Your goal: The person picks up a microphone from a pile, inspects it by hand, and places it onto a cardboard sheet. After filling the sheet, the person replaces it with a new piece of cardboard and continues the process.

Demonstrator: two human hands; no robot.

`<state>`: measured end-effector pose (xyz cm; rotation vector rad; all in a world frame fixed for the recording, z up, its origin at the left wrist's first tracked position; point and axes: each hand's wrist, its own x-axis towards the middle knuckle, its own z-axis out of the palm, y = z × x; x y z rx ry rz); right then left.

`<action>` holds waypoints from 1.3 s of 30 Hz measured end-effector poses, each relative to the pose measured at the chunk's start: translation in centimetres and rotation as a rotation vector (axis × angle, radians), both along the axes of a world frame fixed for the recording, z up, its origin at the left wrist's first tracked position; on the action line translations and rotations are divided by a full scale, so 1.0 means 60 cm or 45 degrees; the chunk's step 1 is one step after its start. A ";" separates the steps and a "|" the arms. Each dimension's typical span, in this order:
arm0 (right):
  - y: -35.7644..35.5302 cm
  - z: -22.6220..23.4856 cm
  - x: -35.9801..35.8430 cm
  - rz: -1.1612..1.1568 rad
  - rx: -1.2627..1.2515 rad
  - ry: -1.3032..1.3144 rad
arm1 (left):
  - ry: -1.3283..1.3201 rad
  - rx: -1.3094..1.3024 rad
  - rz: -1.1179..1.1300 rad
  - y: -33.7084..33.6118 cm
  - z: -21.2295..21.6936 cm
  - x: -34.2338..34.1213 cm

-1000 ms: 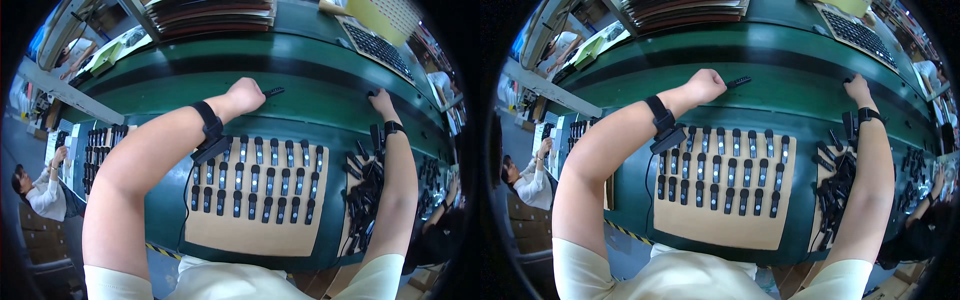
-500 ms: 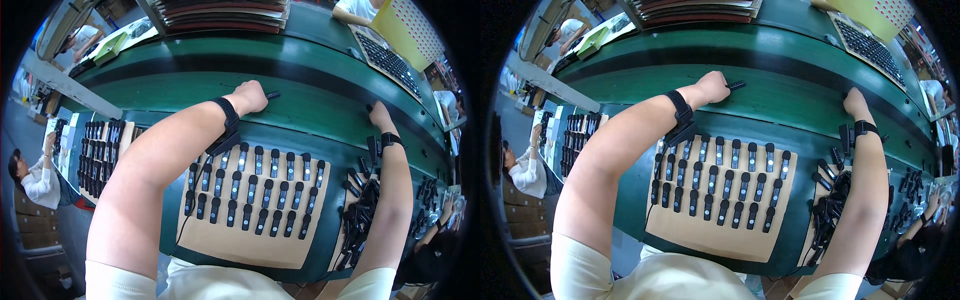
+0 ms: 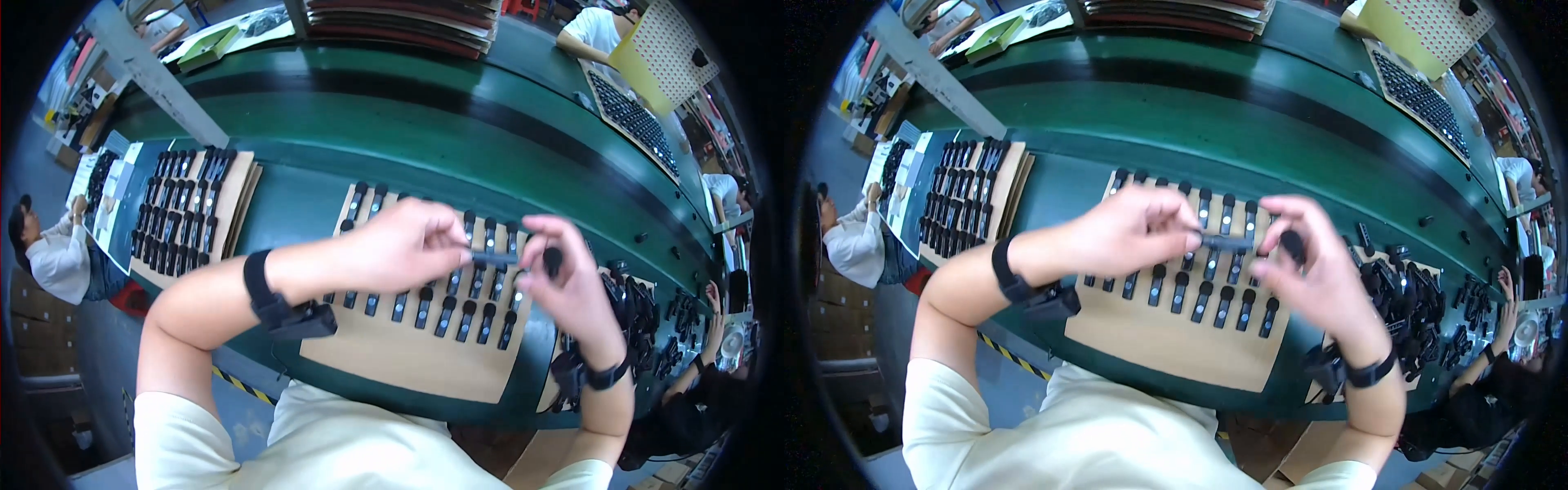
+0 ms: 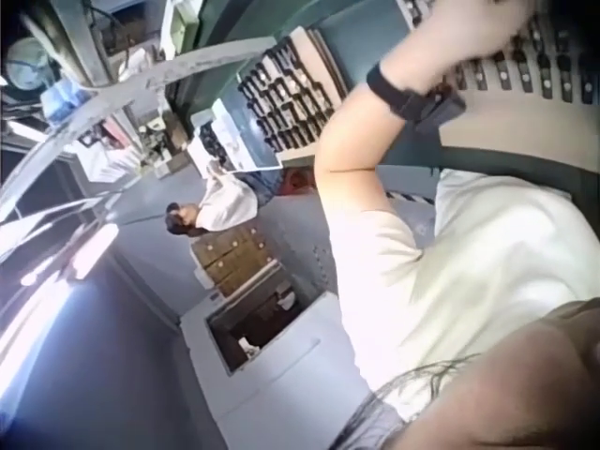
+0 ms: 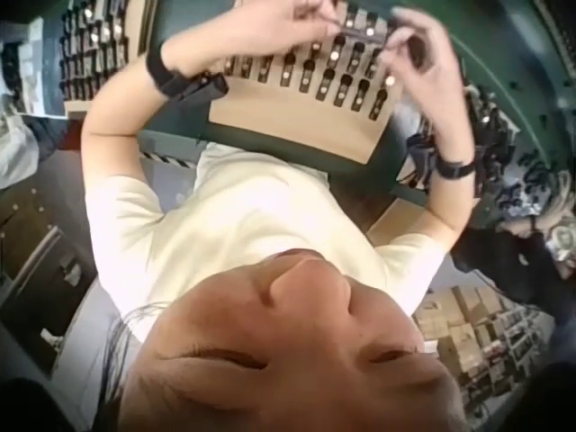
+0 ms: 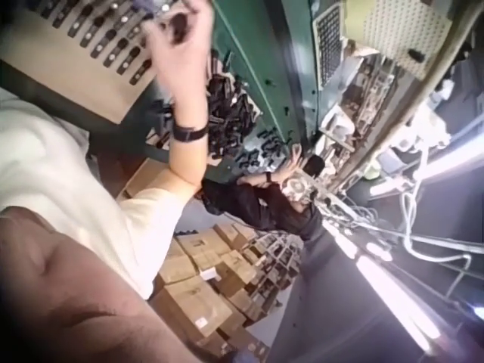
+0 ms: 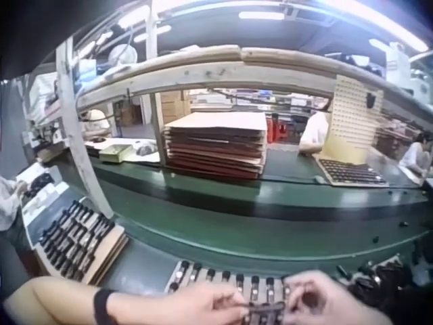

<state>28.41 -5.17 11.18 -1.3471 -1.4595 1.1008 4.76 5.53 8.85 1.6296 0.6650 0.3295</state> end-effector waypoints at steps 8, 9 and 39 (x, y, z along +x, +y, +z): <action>-0.118 -0.071 -0.116 -0.071 0.407 -0.194 | -0.259 0.522 0.059 -0.131 -0.018 -0.093; -0.124 -0.083 -0.126 -0.071 0.391 -0.192 | -0.305 0.608 0.124 -0.144 -0.029 -0.098; -0.142 -0.141 -0.186 -0.122 0.492 -0.156 | -0.476 0.733 0.256 -0.174 -0.111 -0.140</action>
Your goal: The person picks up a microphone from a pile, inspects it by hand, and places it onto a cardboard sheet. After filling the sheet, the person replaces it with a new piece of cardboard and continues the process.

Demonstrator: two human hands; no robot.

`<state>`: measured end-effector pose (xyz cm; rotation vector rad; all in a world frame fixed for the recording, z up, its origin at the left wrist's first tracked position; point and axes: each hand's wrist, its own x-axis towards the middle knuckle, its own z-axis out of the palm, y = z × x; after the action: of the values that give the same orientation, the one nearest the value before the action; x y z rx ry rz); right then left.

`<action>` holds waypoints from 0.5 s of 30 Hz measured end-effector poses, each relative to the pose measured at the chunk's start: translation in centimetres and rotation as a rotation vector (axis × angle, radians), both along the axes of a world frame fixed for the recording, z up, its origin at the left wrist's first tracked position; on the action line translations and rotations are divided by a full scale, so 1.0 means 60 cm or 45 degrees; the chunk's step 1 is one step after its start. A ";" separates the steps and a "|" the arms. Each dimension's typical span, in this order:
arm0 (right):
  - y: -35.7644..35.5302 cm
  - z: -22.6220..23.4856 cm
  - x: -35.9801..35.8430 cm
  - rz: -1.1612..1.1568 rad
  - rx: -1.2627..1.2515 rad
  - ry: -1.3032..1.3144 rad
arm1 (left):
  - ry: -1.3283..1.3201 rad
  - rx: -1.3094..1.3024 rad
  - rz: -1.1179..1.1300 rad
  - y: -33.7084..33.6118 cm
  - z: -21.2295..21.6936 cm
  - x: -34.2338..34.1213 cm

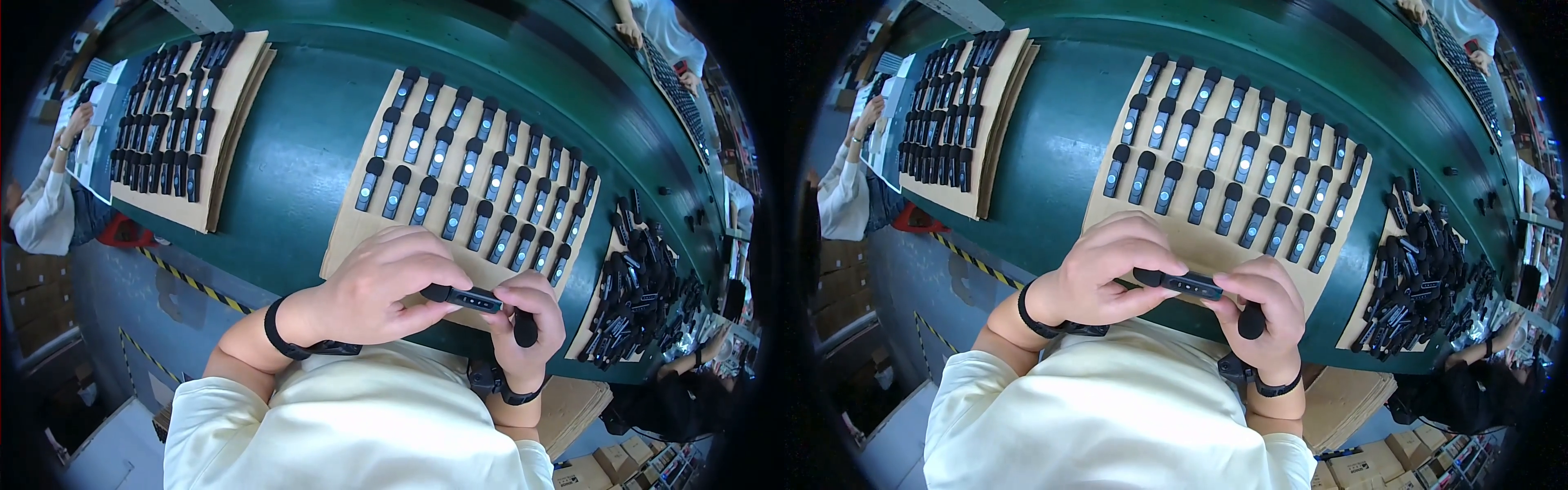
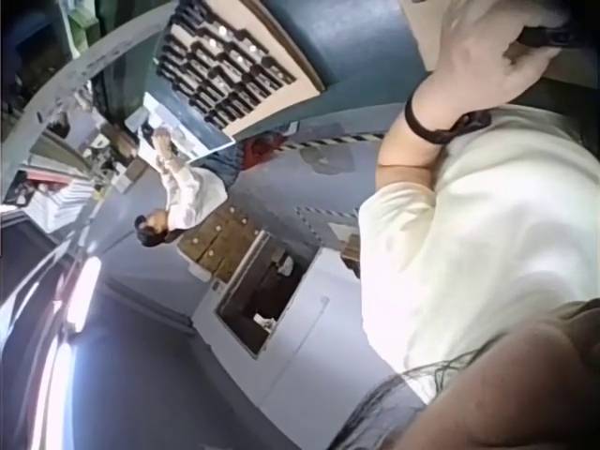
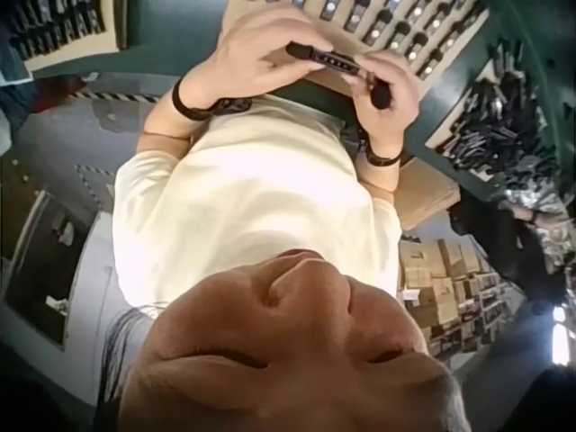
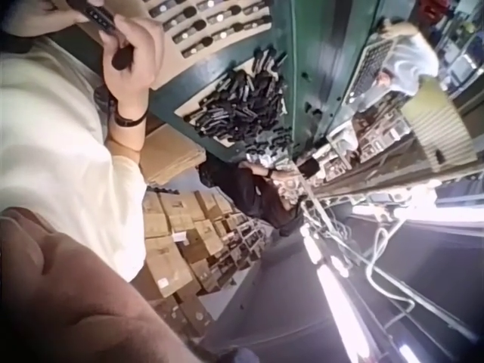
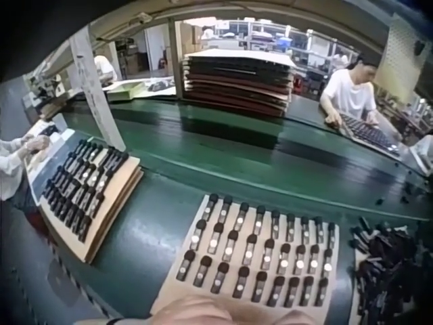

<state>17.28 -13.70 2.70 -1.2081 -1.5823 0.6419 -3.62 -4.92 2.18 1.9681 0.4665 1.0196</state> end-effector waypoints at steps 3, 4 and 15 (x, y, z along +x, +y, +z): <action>0.002 -0.004 0.001 0.016 0.042 -0.020 | 0.032 -0.179 -0.024 -0.001 0.013 0.003; 0.004 -0.007 0.001 0.028 0.076 -0.045 | 0.032 -0.181 -0.024 -0.001 0.012 0.003; 0.011 0.007 -0.030 0.079 -0.088 0.162 | 0.211 0.091 0.035 0.001 -0.006 -0.010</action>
<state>15.50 -13.01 3.12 -1.1487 -1.5060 0.8042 -4.24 -4.89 1.83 2.1253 0.5563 0.9047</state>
